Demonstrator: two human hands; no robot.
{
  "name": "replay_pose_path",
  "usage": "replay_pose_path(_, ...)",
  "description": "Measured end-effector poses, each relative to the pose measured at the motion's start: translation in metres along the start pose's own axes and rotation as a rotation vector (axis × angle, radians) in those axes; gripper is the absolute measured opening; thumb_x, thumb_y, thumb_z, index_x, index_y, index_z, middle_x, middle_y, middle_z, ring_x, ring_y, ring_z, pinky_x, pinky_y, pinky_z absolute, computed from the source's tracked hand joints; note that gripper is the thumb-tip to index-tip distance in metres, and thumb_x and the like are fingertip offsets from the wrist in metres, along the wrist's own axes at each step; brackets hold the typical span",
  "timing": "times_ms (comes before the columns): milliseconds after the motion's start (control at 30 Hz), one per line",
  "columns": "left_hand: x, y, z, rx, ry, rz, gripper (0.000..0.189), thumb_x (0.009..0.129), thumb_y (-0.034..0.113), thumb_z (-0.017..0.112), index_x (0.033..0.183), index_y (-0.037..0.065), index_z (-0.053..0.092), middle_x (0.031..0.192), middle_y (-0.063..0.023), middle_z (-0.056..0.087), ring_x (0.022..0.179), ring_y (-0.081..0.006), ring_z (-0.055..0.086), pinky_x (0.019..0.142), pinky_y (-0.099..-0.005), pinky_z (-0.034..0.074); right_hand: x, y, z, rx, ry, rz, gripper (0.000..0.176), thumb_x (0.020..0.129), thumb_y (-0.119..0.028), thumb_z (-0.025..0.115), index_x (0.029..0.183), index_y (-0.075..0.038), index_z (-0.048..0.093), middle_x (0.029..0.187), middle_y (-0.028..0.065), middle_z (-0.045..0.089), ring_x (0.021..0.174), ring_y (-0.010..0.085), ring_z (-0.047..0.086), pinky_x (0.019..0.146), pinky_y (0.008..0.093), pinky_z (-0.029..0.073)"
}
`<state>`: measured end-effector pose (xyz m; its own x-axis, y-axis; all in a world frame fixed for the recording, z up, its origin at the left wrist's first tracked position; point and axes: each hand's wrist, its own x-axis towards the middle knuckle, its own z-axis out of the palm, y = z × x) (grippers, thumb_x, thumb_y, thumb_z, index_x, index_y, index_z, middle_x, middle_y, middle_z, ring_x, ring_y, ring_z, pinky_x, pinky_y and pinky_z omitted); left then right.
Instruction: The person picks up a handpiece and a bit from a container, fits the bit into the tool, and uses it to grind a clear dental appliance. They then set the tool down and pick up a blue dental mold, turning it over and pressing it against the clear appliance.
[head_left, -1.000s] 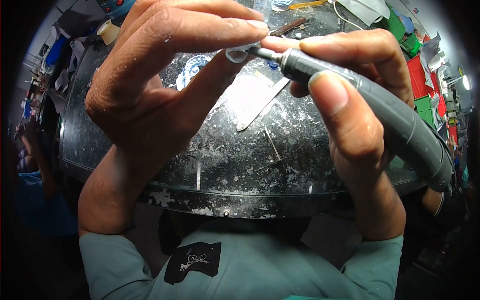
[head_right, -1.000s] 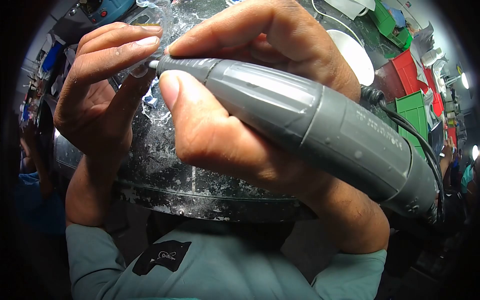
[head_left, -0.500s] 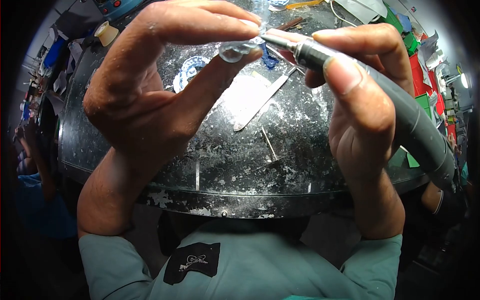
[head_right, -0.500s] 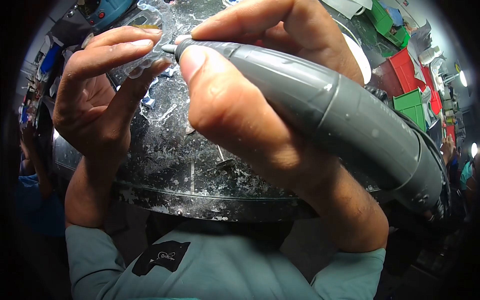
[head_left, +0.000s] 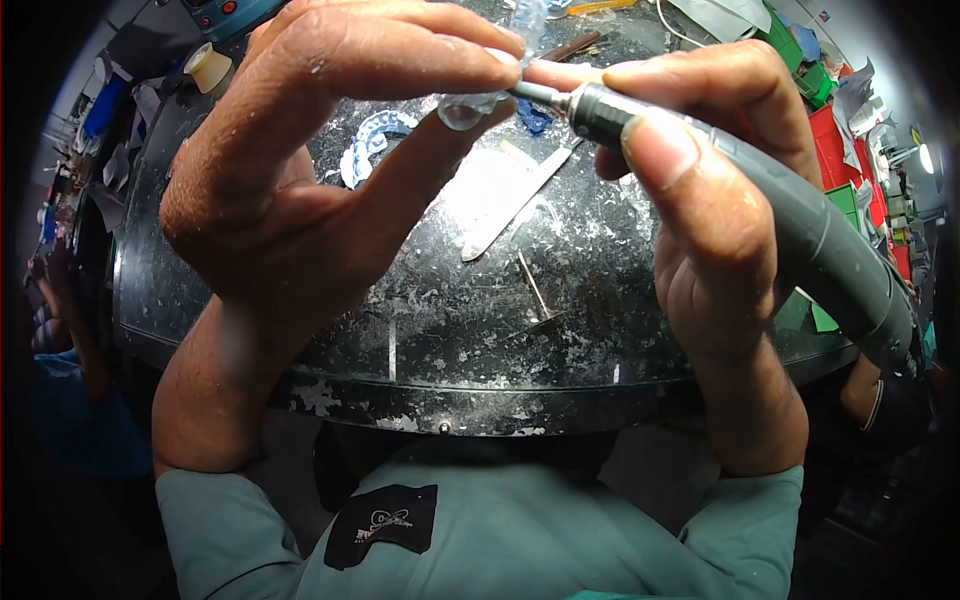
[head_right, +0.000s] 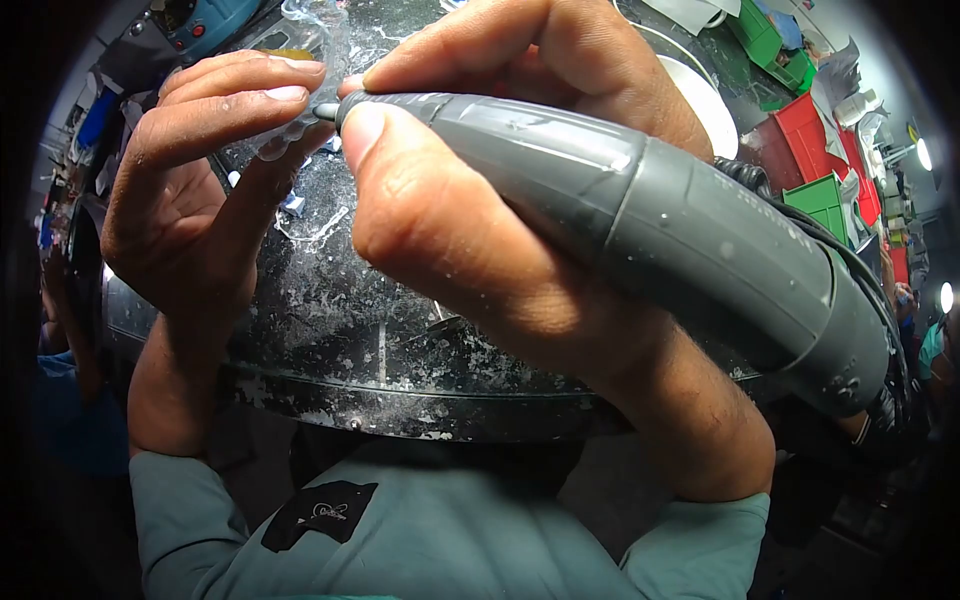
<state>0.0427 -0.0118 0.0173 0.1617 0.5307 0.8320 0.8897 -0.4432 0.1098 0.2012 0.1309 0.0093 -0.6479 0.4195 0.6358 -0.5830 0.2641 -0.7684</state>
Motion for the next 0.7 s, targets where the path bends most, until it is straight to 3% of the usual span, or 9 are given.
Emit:
replay_pose_path(67,0.0002,0.0001,-0.0002,0.004,-0.004,0.001,0.029,0.073,-0.008,0.071,0.101,-0.004,0.063,0.099,-0.0185,0.067,0.098,-0.0284,0.064,0.089,-0.0393,0.048,0.0057,-0.0088,-0.0082,-0.205,-0.11,0.084,0.026,0.081,-0.019,0.058,0.098,0.001,0.055,0.096,0.018,0.069,0.075,0.0124,0.058,0.071,0.0265,0.048)
replay_pose_path(700,0.0005,0.0061,0.0043,-0.023,0.039,-0.045,0.029,0.075,-0.006,0.071,0.102,-0.004,0.062,0.101,-0.0189,0.067,0.1,-0.0283,0.063,0.089,-0.0375,0.049,0.0053,-0.0097,-0.0035,-0.172,-0.164,0.045,0.026,0.083,-0.02,0.058,0.099,0.0,0.054,0.1,0.0193,0.068,0.079,0.0121,0.058,0.074,0.0258,0.047)
